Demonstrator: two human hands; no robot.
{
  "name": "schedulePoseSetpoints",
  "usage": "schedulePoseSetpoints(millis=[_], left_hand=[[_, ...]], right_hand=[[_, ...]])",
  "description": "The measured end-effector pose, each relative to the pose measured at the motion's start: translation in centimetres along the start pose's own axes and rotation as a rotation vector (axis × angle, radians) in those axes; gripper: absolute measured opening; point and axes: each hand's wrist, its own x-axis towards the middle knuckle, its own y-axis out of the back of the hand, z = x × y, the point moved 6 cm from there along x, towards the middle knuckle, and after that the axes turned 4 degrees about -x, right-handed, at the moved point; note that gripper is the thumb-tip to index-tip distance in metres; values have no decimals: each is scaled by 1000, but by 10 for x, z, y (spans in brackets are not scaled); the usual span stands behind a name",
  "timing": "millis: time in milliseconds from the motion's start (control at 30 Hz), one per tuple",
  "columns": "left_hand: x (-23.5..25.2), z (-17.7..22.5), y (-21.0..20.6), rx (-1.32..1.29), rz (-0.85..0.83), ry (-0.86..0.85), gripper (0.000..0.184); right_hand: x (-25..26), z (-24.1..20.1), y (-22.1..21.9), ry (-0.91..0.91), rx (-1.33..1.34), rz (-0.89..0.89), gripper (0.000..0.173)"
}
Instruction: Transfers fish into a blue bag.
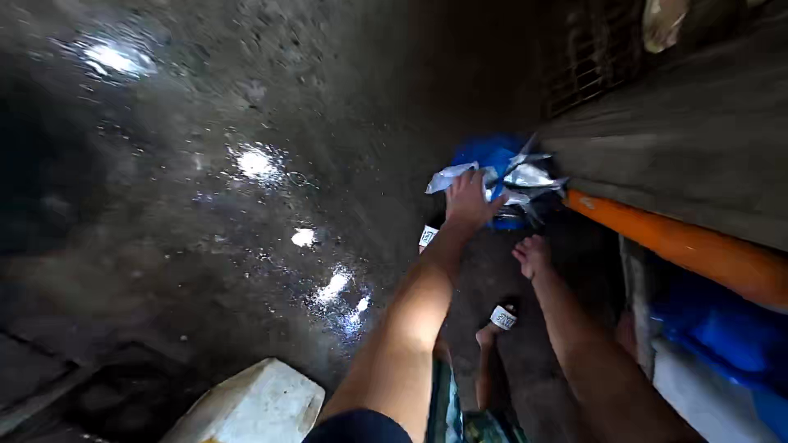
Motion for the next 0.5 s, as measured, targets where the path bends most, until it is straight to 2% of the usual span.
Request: schedulePoseSetpoints(millis=[67,133,167,200,267,300,333,400,500], left_hand=[[55,-2,-19,13,-9,40,101],[89,-21,-41,19,-55,150,111],[98,-33,-46,24,-63,198,108],[103,-44,-47,43,-63,212,96],[110,-57,-41,49,-58,153,58],[111,-58,-35,30,-61,100,43],[113,-57,-28,14,-65,49,37],[109,-53,-21,-9,-73,6,33],[105,-54,-22,-159,-125,77,41]], right_hand=[[52,2,-15,-69,117,46,46],[85,4,-32,-99,221,78,45],[93,4,-40,-105,234,106,43],[96,3,-45,-111,226,159,42],[103,8,-50,-120,219,219,41],[108,14,-48,-127,259,238,40],[113,16,-48,-142,329,239,40],[117,16,-55,-166,378,182,42],[117,4,-69,-113,310,114,43]])
